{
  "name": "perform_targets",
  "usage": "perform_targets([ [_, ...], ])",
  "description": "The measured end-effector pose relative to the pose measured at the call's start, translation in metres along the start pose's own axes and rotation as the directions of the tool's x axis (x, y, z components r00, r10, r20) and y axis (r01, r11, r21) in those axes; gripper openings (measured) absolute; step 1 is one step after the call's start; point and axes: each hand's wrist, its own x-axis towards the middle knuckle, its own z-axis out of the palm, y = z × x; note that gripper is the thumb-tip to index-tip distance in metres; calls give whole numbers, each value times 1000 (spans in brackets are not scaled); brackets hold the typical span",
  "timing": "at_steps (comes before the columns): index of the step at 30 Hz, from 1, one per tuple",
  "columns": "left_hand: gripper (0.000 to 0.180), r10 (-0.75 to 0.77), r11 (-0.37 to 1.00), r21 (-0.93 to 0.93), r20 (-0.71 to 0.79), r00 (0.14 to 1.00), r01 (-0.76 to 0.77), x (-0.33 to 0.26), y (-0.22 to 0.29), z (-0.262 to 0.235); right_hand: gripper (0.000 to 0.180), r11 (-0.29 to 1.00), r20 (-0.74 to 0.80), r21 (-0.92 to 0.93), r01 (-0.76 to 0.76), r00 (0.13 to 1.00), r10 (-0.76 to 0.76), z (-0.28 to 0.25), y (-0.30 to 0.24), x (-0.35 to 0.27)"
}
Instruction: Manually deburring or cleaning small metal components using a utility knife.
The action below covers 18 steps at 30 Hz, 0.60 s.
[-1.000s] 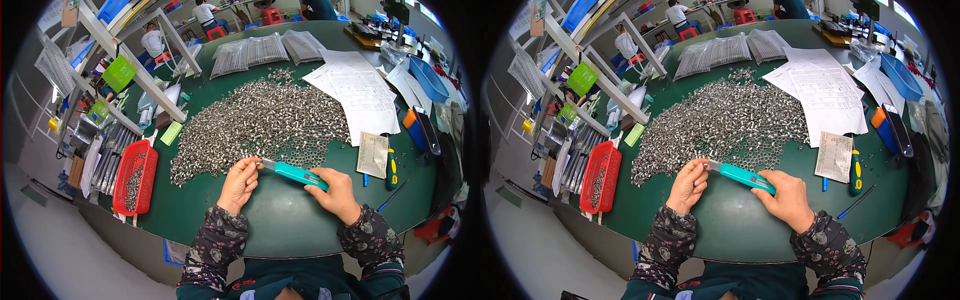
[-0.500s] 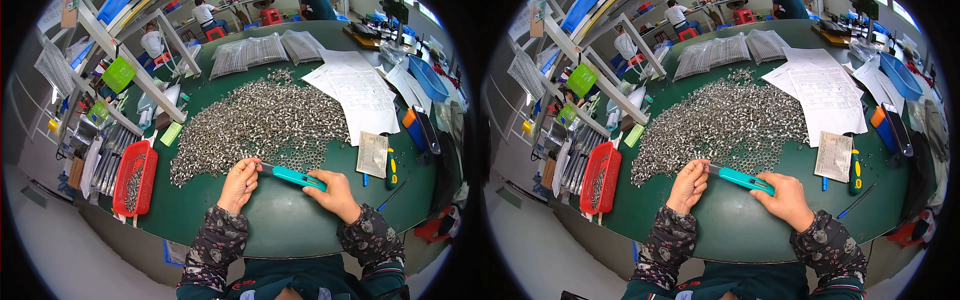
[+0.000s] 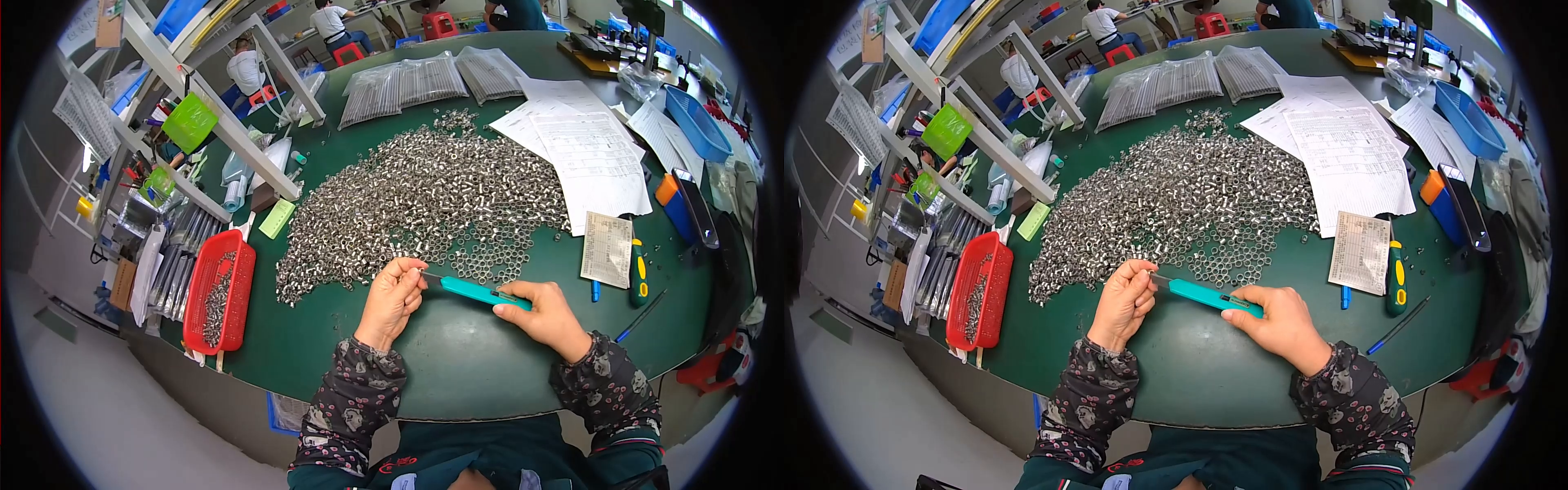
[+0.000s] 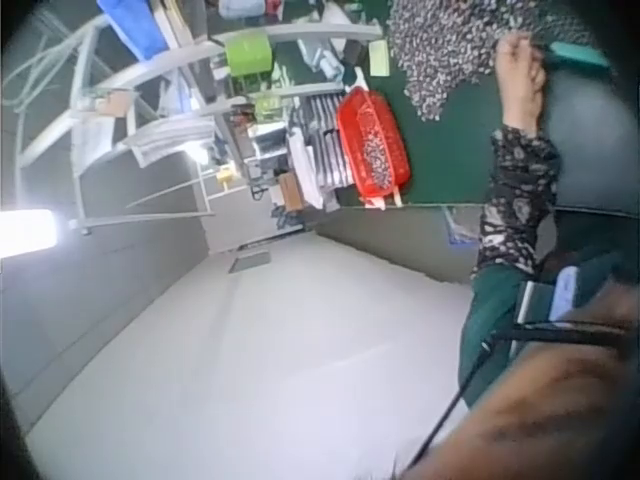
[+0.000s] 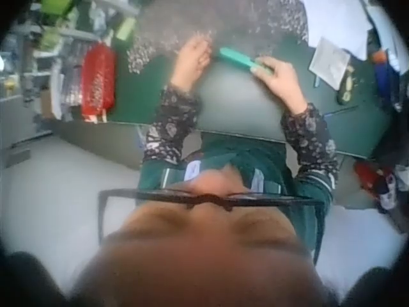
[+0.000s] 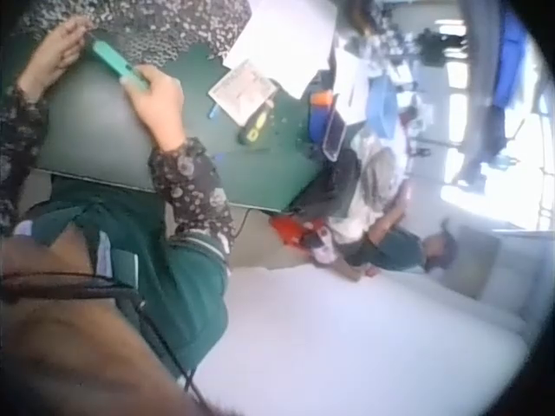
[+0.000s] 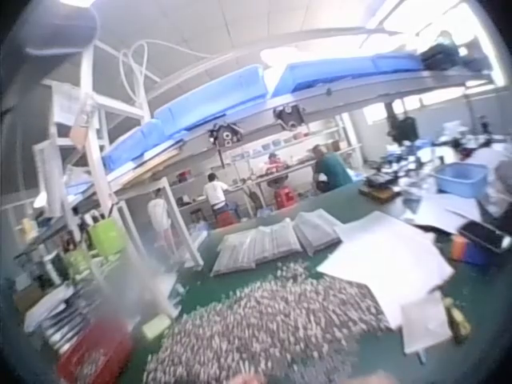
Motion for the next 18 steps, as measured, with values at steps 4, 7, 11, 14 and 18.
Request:
perform_targets([
  [4,12,-38,999,-22,-9,999,38,2,0,-2,26,906,-199,-373,199,937,-288,3,-15,-6],
  [7,13,-73,996,-58,3,997,73,3,-2,-6,24,877,-299,-388,283,862,-411,3,-13,-3],
  [11,13,-70,987,-144,40,997,75,2,-2,-5,26,939,-270,-248,237,914,-302,1,-7,-1],
  [14,12,-65,988,-135,34,997,69,3,1,-6,28,946,-209,-239,219,940,-270,1,-7,-2],
  [18,13,-29,989,-145,1,1000,29,3,2,-2,27,960,-177,-202,196,956,-233,2,-4,-1],
])
